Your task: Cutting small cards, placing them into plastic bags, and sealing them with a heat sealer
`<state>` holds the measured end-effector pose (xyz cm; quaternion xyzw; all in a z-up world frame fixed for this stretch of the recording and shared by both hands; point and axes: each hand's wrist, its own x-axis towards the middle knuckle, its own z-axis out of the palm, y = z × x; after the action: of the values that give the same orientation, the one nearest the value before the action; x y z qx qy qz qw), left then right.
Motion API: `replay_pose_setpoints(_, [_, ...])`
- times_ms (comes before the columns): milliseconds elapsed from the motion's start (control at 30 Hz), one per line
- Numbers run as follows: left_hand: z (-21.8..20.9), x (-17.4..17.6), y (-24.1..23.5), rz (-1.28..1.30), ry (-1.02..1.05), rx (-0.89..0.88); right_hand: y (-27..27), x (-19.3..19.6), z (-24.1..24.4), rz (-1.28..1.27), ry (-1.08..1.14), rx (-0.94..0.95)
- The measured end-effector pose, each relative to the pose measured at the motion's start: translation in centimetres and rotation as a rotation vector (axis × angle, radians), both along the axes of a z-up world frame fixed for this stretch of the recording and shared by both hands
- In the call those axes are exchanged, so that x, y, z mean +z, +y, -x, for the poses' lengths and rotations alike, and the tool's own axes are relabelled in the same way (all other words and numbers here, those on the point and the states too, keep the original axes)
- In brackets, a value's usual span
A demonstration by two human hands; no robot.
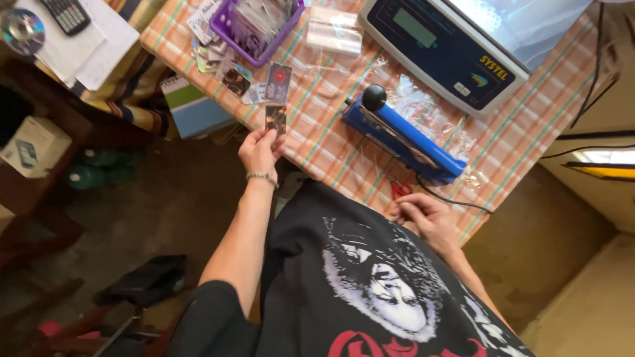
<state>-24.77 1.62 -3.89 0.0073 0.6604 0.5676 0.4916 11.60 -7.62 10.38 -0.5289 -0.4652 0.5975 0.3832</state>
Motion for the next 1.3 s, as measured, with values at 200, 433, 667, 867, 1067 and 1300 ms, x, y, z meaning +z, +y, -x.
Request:
replay_pose_setpoints(200, [2.4,-3.1,6.0,-0.006,0.093,-0.135,0.0,-1.2,0.2,0.06,-0.099,-0.246])
replay_pose_setpoints(433, [8.0,-1.0,5.4,-0.131,0.374,-0.847,5.2,-2.5,12.4,0.127,-0.159,-0.212])
replay_pose_setpoints(667, [16.7,4.3,9.4,-0.368,0.733,-1.118,17.1,0.0,29.7,0.086,-0.292,0.251])
replay_pose_setpoints(867, [21.5,0.9,14.2,-0.378,1.369,-1.329,18.6,-9.5,31.9,-0.059,-0.647,0.289])
replay_pose_setpoints(1067, [20.5,1.8,15.6,-0.707,1.625,-1.534,16.9,-9.6,31.5,0.012,-0.642,0.145])
replay_pose_setpoints(1300, [20.7,0.6,16.0,-0.611,1.558,-1.574,16.2,-8.0,31.7,0.06,-0.535,0.065])
